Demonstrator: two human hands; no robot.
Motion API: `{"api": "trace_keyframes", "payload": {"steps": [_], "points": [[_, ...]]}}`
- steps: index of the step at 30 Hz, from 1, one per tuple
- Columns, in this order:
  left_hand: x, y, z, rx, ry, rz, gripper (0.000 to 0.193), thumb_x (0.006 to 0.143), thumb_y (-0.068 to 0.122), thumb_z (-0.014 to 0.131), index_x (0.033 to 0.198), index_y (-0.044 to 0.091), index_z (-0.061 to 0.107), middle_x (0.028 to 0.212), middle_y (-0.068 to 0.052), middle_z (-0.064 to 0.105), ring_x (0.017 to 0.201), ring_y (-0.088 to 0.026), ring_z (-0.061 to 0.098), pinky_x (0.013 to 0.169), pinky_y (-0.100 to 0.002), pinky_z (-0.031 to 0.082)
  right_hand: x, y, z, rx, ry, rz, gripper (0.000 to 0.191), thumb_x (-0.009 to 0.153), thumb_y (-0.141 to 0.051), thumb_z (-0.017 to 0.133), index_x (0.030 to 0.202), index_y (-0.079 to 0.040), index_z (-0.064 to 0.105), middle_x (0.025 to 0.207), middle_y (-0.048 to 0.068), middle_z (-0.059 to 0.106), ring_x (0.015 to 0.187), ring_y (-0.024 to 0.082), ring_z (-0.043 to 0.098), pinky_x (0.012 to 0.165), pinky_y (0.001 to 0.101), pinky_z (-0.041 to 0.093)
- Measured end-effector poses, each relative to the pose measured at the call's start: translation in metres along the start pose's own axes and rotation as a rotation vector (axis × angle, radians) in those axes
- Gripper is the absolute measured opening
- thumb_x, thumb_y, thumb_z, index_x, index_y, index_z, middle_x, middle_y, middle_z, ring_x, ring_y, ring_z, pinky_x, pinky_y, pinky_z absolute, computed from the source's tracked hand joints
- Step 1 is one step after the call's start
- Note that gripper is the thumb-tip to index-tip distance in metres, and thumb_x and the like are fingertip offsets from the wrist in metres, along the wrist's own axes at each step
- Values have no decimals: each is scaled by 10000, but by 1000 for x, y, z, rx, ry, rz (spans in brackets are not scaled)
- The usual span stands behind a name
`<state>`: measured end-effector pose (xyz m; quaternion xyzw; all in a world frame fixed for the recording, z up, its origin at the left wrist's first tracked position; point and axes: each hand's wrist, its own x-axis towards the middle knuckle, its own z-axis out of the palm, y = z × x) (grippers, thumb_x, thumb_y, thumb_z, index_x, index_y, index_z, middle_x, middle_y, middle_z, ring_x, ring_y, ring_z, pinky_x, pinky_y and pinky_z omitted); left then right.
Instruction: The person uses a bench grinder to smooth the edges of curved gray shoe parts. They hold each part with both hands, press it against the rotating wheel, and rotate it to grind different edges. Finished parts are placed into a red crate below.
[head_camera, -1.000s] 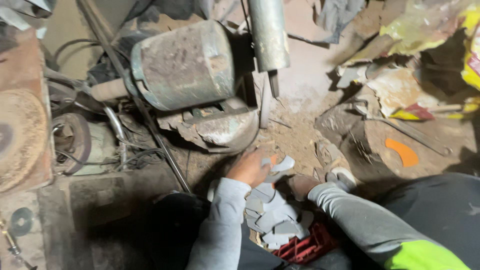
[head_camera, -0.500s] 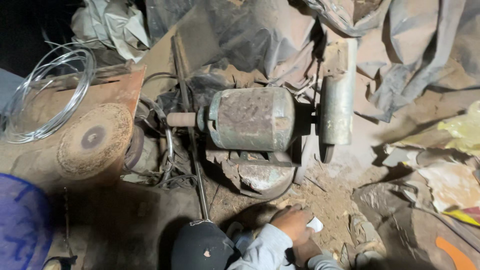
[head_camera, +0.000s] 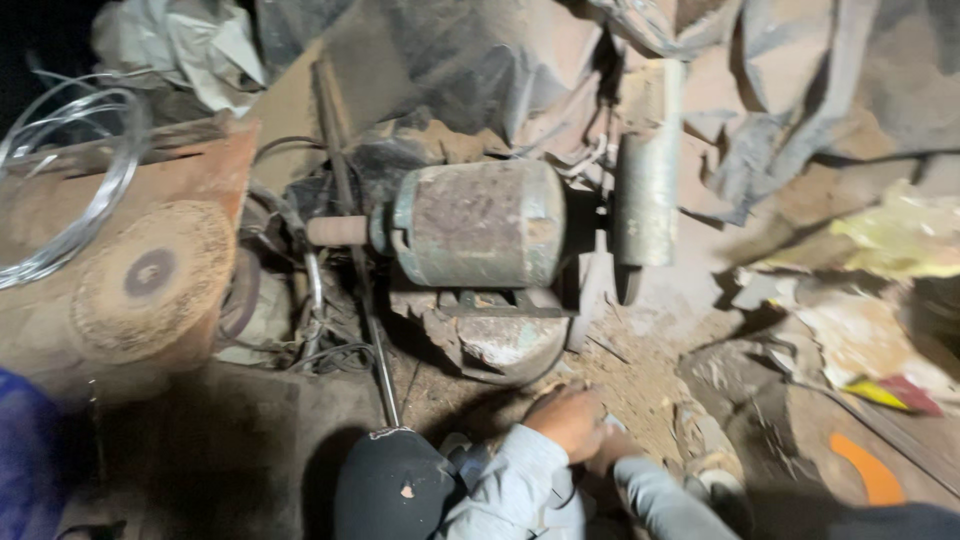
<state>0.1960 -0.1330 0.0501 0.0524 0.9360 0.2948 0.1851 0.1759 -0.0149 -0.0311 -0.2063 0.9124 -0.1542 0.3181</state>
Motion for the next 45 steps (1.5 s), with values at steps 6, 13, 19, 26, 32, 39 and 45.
{"api": "trace_keyframes", "payload": {"steps": [6, 13, 19, 26, 32, 39, 45], "points": [[2, 19, -12, -54, 162, 21, 374, 853, 251, 705, 1160, 39, 679, 1216, -217, 667, 1155, -432, 598, 994, -498, 480, 23, 63, -96, 175, 331, 56, 610, 895, -547, 636, 1213, -27, 667, 1202, 276, 675, 1122, 426, 660, 988, 456, 519], [14, 48, -10, -319, 313, 38, 440, 888, 283, 700, 1249, 39, 641, 1139, -166, 724, 1073, -343, 677, 945, -431, 527, -11, 109, -231, 585, 463, -50, 340, 934, -352, 666, 937, -12, 685, 776, 96, 689, 733, 183, 625, 703, 370, 518], [30, 76, -6, -843, 112, -72, 660, 908, 410, 698, 1395, 37, 453, 1159, -86, 686, 1040, -207, 720, 791, -349, 611, -56, 95, -245, 776, 542, -187, 258, 932, -266, 668, 951, -9, 660, 787, 40, 649, 750, 138, 563, 696, 325, 493], [39, 86, 0, -980, 240, 42, 400, 961, 315, 652, 1150, -30, 728, 937, -74, 753, 760, -146, 694, 613, -281, 582, -48, 94, -228, 964, 321, -260, 261, 888, -193, 650, 1091, -33, 689, 956, 30, 695, 867, 113, 600, 792, 298, 510], [39, 83, 2, -853, 350, -40, 313, 952, 270, 685, 1039, -23, 752, 853, -77, 748, 696, -132, 659, 597, -279, 549, -39, 84, -234, 900, 361, -274, 297, 970, -292, 612, 1071, -24, 690, 929, 32, 693, 855, 114, 582, 796, 286, 495], [41, 79, -10, -1358, 85, 43, 384, 984, 308, 637, 1191, -11, 686, 973, -92, 710, 803, -155, 650, 648, -299, 556, -21, 60, -242, 698, 439, -319, 331, 973, -335, 619, 1024, -12, 667, 825, 55, 675, 773, 138, 561, 727, 331, 495], [39, 83, -18, -1394, 80, 20, 380, 974, 293, 624, 1216, 5, 680, 1017, -97, 712, 827, -161, 643, 668, -304, 553, -9, 53, -244, 697, 424, -296, 330, 969, -328, 628, 1017, -4, 666, 798, 71, 676, 747, 145, 565, 712, 337, 503]]}}
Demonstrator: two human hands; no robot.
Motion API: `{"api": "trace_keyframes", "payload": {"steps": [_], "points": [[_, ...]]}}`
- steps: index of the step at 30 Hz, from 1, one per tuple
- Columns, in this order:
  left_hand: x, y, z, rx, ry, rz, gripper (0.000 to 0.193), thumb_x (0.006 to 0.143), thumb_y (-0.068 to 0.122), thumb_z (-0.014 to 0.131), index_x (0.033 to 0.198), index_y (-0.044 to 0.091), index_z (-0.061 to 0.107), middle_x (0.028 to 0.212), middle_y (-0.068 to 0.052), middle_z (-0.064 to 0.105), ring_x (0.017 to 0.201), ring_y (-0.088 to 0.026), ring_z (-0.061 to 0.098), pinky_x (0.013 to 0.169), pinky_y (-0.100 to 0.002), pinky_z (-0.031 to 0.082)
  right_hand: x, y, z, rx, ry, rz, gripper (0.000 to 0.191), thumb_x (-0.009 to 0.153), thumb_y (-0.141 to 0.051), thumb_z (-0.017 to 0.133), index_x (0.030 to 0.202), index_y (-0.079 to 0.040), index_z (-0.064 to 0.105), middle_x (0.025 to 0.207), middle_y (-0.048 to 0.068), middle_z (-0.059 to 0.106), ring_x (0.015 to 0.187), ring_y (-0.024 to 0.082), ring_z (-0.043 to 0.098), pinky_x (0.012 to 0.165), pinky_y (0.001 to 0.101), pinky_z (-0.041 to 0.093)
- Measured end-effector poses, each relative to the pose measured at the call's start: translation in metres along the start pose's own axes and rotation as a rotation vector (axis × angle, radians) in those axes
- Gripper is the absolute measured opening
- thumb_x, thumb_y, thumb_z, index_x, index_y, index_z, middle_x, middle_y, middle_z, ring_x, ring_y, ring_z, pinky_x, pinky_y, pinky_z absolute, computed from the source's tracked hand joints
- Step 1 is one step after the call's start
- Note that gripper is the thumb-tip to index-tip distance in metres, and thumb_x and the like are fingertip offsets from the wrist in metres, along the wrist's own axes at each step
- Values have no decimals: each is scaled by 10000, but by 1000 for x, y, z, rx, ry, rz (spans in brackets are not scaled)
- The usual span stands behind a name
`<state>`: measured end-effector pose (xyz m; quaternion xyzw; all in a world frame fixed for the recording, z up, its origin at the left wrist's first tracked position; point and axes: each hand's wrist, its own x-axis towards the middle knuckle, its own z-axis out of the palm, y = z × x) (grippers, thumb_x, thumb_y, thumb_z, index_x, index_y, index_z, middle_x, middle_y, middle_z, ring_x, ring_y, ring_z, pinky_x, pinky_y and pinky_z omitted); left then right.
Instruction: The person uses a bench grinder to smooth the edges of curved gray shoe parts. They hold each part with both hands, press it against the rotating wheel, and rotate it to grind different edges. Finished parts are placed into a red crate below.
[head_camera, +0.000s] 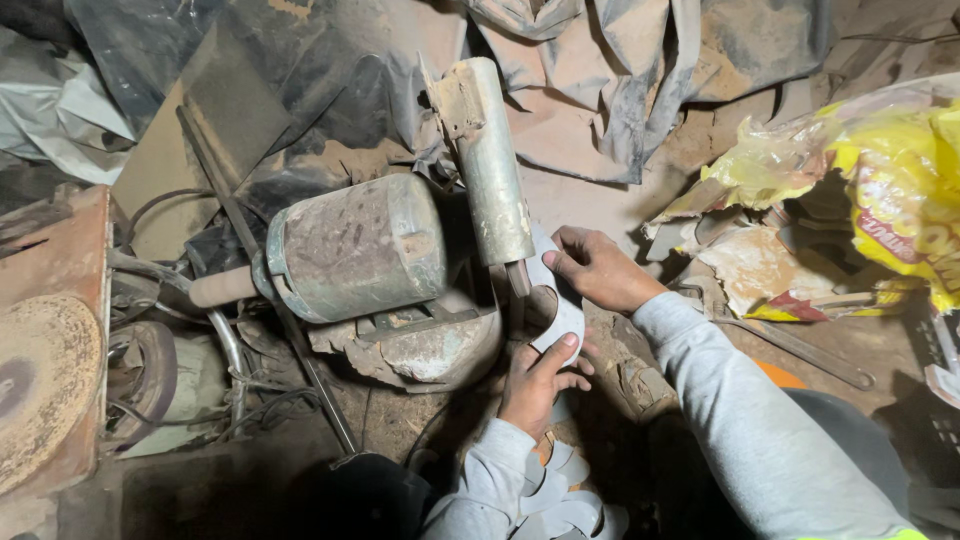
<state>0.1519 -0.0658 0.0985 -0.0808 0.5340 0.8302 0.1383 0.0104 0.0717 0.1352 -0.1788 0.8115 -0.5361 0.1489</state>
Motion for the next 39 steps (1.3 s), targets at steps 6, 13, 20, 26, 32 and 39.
{"api": "trace_keyframes", "payload": {"steps": [6, 13, 20, 26, 32, 39], "points": [[3, 5, -2, -9, -5, -5, 394, 971, 303, 631, 1232, 9, 662, 1037, -102, 710, 831, -168, 638, 667, -314, 548, 5, 0, 0, -66, 19, -29, 321, 964, -306, 638, 1004, 11, 665, 782, 108, 679, 733, 184, 576, 711, 367, 509], [2, 5, -2, -22, -20, -5, 429, 974, 322, 643, 1225, -25, 663, 1019, -125, 705, 826, -177, 637, 658, -316, 540, 7, 1, 2, -115, 49, -84, 332, 952, -311, 641, 1028, 11, 675, 825, 147, 712, 750, 228, 625, 752, 395, 521], [-3, -12, -4, 237, 44, -13, 375, 950, 307, 643, 1165, 9, 715, 974, -74, 739, 794, -138, 641, 653, -289, 537, -1, 9, -12, -221, -105, -14, 378, 952, -361, 645, 1019, 10, 683, 836, 173, 711, 776, 258, 622, 771, 404, 526], [-9, -22, -7, 699, 152, 211, 313, 948, 261, 682, 1055, -26, 745, 849, -88, 742, 774, -146, 638, 716, -277, 530, -15, 13, -30, -176, -214, 32, 401, 931, -392, 642, 1094, -29, 686, 927, 70, 732, 847, 193, 656, 805, 364, 511], [0, -8, -9, 85, -75, -27, 352, 970, 274, 634, 1184, 2, 698, 981, -78, 717, 840, -163, 646, 720, -325, 534, -6, -1, -16, -174, -88, 17, 398, 964, -375, 650, 971, 23, 646, 756, 138, 635, 727, 210, 547, 691, 401, 489], [7, 8, -13, -106, -142, -33, 404, 982, 303, 650, 1221, -23, 653, 1000, -118, 693, 872, -191, 631, 739, -331, 518, 9, -7, -4, -148, 39, -38, 355, 948, -341, 652, 932, 13, 654, 676, 130, 605, 659, 206, 528, 650, 398, 480]]}}
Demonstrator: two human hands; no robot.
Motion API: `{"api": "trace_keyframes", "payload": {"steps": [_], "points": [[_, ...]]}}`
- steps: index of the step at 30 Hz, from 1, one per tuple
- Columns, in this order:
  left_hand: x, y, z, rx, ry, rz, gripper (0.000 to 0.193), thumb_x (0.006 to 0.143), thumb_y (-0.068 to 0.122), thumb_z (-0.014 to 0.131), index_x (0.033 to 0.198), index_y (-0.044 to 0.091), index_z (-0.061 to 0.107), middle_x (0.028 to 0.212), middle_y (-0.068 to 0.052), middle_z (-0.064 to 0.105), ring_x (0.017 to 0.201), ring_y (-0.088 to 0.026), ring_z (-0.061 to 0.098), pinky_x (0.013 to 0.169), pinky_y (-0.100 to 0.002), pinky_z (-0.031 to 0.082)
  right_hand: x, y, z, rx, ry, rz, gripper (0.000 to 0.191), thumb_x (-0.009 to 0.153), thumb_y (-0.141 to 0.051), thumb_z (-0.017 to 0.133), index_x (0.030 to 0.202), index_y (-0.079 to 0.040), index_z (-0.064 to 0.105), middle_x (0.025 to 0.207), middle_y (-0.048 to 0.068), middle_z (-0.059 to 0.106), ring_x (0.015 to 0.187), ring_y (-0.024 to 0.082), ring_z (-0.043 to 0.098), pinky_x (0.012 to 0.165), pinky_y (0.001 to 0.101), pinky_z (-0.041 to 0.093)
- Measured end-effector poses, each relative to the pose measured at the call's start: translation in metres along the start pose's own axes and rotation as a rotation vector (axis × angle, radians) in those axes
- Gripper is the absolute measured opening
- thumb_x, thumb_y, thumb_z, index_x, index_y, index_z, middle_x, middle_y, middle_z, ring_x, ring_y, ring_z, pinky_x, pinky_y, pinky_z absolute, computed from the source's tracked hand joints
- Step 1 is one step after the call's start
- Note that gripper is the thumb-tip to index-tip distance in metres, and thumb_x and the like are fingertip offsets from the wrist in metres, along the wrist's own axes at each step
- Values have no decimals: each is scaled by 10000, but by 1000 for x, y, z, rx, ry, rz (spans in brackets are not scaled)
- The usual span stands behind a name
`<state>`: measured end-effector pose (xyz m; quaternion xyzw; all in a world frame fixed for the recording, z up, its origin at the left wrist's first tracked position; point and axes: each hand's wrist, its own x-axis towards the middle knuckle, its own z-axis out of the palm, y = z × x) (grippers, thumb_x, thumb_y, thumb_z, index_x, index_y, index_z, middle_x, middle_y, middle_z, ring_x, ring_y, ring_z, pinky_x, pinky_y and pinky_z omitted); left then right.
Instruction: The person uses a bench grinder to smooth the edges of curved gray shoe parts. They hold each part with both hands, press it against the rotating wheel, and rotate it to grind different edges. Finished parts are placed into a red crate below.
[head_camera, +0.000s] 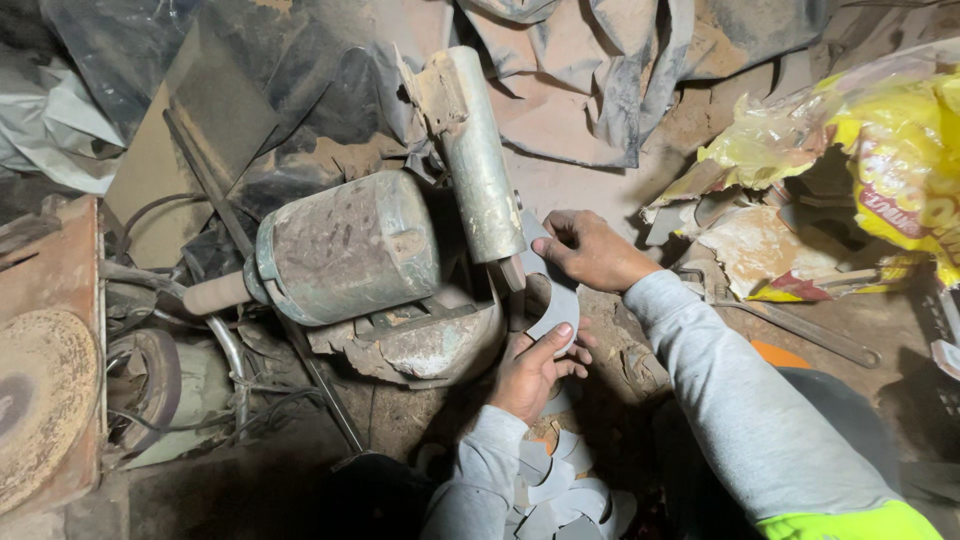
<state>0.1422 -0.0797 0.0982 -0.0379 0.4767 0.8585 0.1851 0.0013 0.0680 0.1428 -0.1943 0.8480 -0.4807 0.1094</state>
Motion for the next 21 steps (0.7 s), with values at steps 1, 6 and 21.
{"api": "trace_keyframes", "payload": {"steps": [1, 6, 21], "points": [[1, 2, 0, -6, -4, -1, 410, 981, 303, 654, 1227, -24, 650, 1003, -123, 693, 873, -192, 630, 741, -332, 517, 1, 0, 0, 7, 7, -5, 353, 947, -340, 653, 928, 13, 655, 673, 128, 606, 655, 204, 529, 648, 398, 481], [2, 4, -1, -35, -6, -18, 419, 973, 303, 654, 1235, -24, 641, 1016, -124, 698, 876, -192, 632, 739, -334, 519, 4, 0, 1, 6, 26, -44, 353, 948, -332, 659, 885, 15, 648, 653, 109, 594, 630, 207, 518, 634, 396, 472], [31, -53, 24, 274, 13, -105, 355, 987, 293, 606, 1157, -15, 642, 956, -73, 702, 748, -160, 665, 609, -293, 585, -24, -1, -32, 122, -275, 147, 320, 953, -359, 620, 1090, -83, 707, 927, 88, 742, 855, 189, 640, 808, 359, 528]]}}
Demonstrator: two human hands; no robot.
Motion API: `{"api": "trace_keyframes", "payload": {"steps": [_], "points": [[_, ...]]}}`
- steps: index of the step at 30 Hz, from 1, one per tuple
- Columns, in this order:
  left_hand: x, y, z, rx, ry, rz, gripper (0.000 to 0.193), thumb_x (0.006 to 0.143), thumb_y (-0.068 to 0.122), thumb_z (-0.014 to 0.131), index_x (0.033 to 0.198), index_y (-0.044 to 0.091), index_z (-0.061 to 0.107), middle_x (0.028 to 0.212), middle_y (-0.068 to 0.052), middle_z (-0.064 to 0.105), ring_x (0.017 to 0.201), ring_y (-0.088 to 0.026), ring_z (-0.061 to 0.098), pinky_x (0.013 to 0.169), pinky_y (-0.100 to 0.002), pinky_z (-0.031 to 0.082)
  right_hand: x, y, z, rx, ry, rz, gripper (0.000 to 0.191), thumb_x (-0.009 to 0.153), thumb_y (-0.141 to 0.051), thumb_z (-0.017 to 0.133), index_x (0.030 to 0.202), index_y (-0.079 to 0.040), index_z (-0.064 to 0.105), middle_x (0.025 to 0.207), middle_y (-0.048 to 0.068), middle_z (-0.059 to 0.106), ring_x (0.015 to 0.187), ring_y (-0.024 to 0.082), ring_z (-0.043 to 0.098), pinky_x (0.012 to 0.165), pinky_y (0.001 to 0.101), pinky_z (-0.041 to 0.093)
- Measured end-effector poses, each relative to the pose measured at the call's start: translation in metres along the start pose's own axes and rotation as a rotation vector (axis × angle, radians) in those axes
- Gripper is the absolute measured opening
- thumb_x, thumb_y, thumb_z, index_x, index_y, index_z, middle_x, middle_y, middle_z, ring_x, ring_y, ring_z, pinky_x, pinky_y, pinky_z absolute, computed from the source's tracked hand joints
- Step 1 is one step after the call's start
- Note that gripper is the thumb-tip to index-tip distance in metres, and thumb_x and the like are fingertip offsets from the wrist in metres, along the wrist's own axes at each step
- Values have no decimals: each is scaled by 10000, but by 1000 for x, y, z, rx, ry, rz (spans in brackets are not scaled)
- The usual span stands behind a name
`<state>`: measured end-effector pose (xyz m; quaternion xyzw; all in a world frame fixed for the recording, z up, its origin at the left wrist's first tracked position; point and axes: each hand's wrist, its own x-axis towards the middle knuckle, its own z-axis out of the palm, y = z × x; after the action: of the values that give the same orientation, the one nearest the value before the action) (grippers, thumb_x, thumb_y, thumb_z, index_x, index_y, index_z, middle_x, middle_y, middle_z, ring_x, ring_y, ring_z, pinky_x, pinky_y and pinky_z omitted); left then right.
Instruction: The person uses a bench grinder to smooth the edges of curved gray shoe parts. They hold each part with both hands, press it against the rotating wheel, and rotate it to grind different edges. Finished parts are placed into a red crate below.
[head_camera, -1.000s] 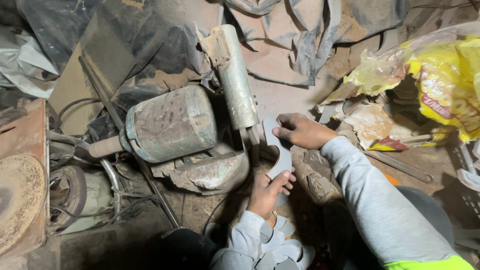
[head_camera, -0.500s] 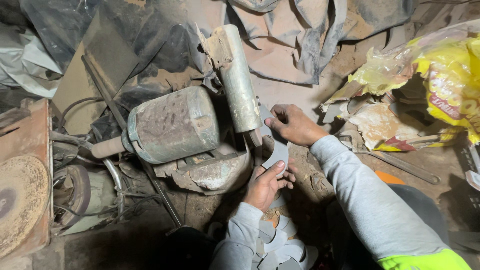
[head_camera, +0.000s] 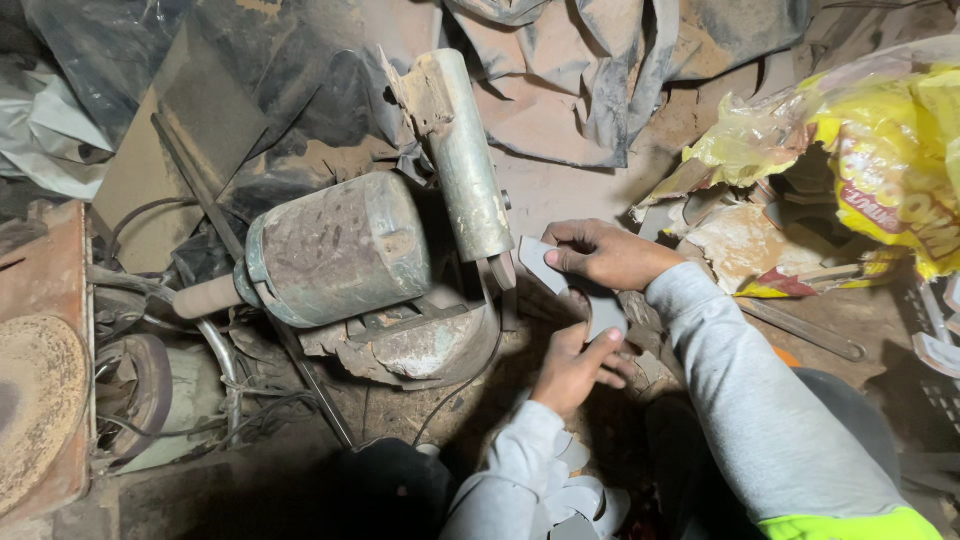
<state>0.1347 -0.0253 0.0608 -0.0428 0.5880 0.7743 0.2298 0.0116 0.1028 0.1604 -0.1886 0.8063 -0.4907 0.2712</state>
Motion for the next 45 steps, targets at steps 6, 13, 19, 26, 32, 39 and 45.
{"api": "trace_keyframes", "payload": {"steps": [6, 13, 19, 26, 32, 39, 45], "points": [[26, -12, 27, 27, 132, 176, 209, 1012, 132, 550, 1015, -52, 648, 786, -5, 524, 666, -99, 416, 540, -267, 364, 7, -19, 1, -247, 49, -140, 315, 936, -359, 641, 1002, -62, 725, 834, 126, 754, 780, 255, 711, 771, 403, 549], [48, -19, 33, 67, 214, 241, 205, 975, 114, 511, 974, -42, 644, 798, -16, 600, 748, -102, 505, 671, -293, 445, 19, -20, -4, -350, 25, -208, 328, 938, -373, 633, 1029, -68, 713, 791, 138, 749, 794, 316, 687, 795, 435, 529], [50, -14, 33, 26, 203, 227, 247, 1000, 161, 530, 976, -55, 647, 812, -20, 607, 782, -103, 505, 693, -294, 447, 26, -18, -4, -355, 17, -186, 338, 936, -379, 636, 1044, -67, 711, 790, 144, 731, 790, 329, 680, 787, 445, 527], [51, -14, 28, 13, 190, 228, 214, 996, 128, 507, 993, -28, 653, 824, 5, 591, 776, -95, 490, 695, -278, 432, 30, -16, -3, -305, -10, -154, 338, 961, -375, 602, 977, -48, 687, 751, 152, 734, 738, 298, 688, 745, 425, 536], [27, -10, 7, -98, 96, 103, 217, 1024, 213, 582, 1009, 8, 651, 835, 31, 547, 739, -86, 514, 594, -270, 448, 34, 2, 5, -327, 51, -185, 331, 1004, -331, 538, 1086, -25, 635, 916, 220, 704, 862, 369, 652, 821, 454, 511], [-9, 14, -12, -178, 40, 39, 379, 991, 285, 606, 1196, -32, 636, 1013, -75, 697, 816, -209, 717, 683, -341, 599, 38, 27, 23, -281, 120, -140, 411, 1012, -350, 497, 1231, -9, 565, 1116, 266, 675, 1058, 420, 639, 937, 452, 491], [-26, 31, -38, -110, -9, 82, 451, 1002, 320, 585, 1251, -53, 636, 1114, -203, 738, 862, -259, 756, 703, -328, 592, 46, 36, 35, -235, 201, -144, 415, 1027, -361, 478, 1195, 12, 548, 1093, 290, 662, 1047, 444, 635, 922, 480, 480]]}}
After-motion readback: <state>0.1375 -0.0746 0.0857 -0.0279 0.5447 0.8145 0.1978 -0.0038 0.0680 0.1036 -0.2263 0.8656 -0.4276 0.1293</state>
